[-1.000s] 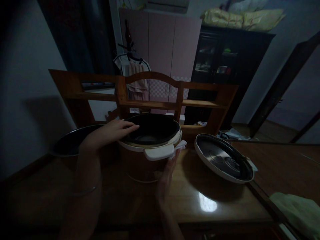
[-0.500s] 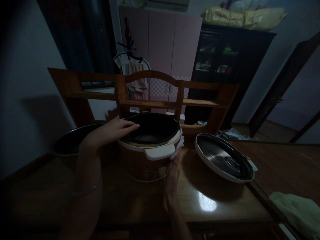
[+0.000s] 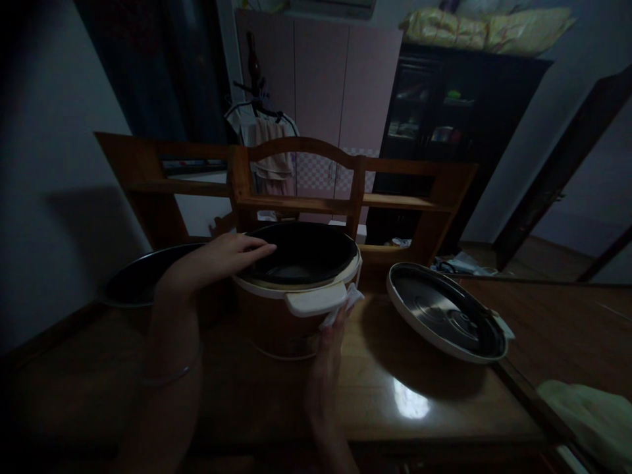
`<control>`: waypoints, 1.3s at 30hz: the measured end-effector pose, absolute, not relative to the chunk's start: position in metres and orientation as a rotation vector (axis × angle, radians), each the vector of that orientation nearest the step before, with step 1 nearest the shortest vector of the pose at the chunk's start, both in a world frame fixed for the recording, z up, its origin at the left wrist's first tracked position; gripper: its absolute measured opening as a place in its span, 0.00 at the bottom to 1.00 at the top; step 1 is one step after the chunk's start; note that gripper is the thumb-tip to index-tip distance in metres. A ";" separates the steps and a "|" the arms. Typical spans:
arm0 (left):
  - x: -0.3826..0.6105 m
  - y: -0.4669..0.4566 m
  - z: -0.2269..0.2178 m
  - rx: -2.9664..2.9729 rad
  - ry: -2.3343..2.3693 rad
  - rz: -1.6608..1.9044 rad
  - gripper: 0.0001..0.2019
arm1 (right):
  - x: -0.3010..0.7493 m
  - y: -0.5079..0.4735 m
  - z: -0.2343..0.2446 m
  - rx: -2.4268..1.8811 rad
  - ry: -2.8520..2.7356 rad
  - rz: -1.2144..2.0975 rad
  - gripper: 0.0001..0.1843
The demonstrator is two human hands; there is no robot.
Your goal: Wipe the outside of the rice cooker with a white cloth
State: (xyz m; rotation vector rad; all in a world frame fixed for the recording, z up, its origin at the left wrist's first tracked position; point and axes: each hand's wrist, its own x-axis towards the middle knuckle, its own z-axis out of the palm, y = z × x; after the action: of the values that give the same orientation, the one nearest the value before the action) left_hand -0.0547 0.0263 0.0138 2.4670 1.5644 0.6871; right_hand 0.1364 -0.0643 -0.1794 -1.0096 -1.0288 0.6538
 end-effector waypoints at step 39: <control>-0.056 0.026 0.014 2.489 1.585 0.659 0.25 | 0.145 -0.094 -0.212 -1.200 -1.494 0.348 0.33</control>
State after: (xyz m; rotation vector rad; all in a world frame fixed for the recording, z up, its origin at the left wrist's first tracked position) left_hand -0.0559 0.0256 0.0141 2.4885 1.5849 0.6593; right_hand 0.1448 -0.0942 -0.2116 -1.2004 -1.4941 0.3476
